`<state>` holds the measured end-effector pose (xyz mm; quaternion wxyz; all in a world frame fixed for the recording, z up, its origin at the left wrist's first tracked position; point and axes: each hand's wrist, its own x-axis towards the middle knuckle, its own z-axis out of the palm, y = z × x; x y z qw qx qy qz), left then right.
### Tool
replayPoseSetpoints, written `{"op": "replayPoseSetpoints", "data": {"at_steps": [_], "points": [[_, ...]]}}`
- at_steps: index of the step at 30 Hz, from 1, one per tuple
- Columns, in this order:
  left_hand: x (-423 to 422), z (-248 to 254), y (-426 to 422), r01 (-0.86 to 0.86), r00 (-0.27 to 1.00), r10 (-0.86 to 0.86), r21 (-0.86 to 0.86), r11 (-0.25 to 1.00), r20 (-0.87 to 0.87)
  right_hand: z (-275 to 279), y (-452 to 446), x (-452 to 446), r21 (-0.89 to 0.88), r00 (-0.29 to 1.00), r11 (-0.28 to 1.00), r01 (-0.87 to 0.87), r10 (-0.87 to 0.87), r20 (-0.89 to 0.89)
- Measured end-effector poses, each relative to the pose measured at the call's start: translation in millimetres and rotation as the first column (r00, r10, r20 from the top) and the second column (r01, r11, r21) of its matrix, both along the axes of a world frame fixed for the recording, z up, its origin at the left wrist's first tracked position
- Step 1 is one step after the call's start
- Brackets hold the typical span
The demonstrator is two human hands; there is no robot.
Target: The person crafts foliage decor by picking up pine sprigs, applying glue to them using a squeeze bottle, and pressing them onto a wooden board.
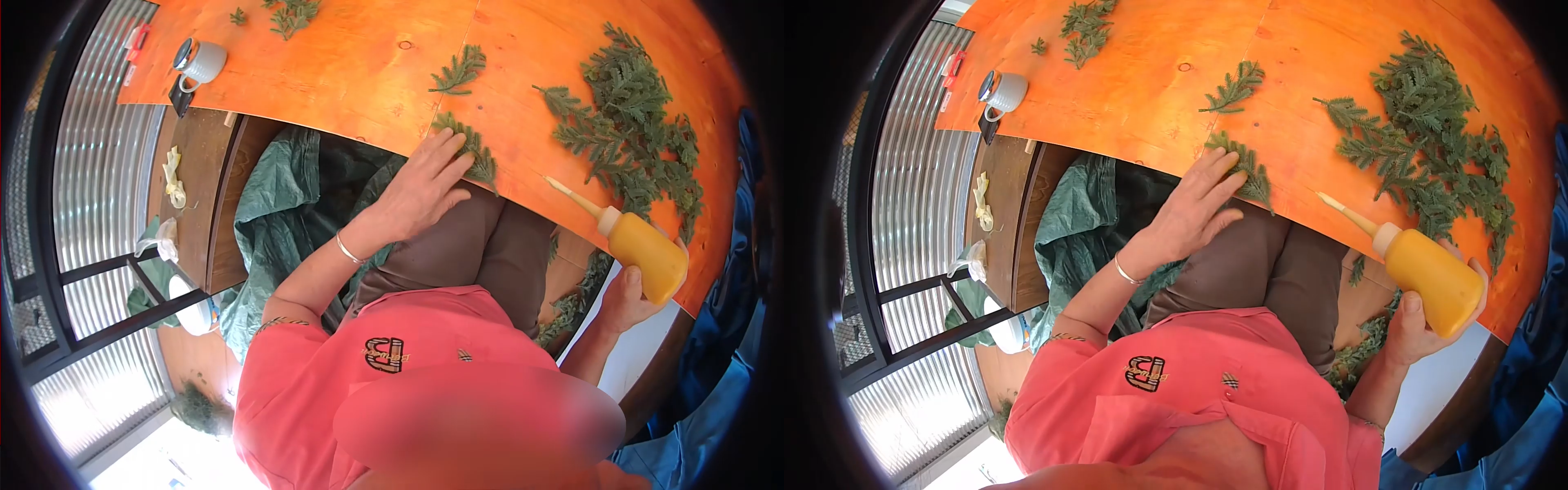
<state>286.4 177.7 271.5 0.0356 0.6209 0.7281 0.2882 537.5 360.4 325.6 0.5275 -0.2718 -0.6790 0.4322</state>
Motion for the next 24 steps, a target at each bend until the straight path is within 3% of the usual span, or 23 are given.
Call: {"op": "replayPoseSetpoints", "data": {"at_steps": [7,13,19,24], "points": [[15,-4,7,-0.094,0.992,0.081,-0.147,0.985,-0.096,2,-11,-35,0.026,0.991,0.990,-0.136,0.136,-0.017],[7,-1,1,-0.018,0.997,0.005,-0.165,0.986,-0.079,-4,-24,-60,0.089,0.951,0.947,-0.309,0.309,0.017],[7,-1,0,-0.025,0.997,0.013,-0.158,0.987,-0.078,-9,-28,-73,0.184,0.943,0.926,-0.331,0.316,0.104],[5,-1,1,-0.023,0.996,0.010,-0.145,0.989,-0.086,-1,-28,-68,0.165,0.944,0.933,-0.321,0.300,0.141]]}}
